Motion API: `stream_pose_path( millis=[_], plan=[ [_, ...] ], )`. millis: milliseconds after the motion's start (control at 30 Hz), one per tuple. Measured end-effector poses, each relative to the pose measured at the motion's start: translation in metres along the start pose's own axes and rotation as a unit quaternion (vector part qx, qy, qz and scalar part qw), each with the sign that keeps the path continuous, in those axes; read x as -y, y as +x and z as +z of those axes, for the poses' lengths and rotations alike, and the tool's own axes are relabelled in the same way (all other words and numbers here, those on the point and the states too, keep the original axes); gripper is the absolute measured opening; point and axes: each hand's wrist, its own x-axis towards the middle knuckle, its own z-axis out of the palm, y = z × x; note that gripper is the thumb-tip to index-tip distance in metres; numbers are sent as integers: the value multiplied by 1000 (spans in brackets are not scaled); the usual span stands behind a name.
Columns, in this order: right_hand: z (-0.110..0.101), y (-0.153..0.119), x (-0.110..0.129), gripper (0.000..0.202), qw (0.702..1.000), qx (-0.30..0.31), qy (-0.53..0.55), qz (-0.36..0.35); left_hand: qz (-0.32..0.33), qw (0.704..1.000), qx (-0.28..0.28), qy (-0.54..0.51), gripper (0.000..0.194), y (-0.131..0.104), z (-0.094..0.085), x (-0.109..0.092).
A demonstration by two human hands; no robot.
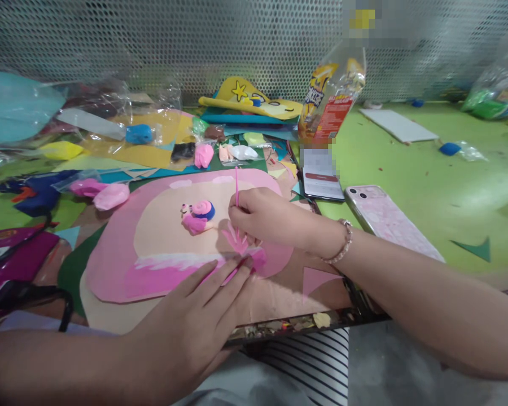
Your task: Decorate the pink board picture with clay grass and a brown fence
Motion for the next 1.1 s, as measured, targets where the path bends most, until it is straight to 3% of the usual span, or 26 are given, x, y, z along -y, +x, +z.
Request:
stream_pose_path(
  millis=[1100],
  plan=[
    [0, -1, 5, 25, 998, 3, -70, -3, -1, 1000, 8, 0, 51, -1, 0, -1]
  ],
)
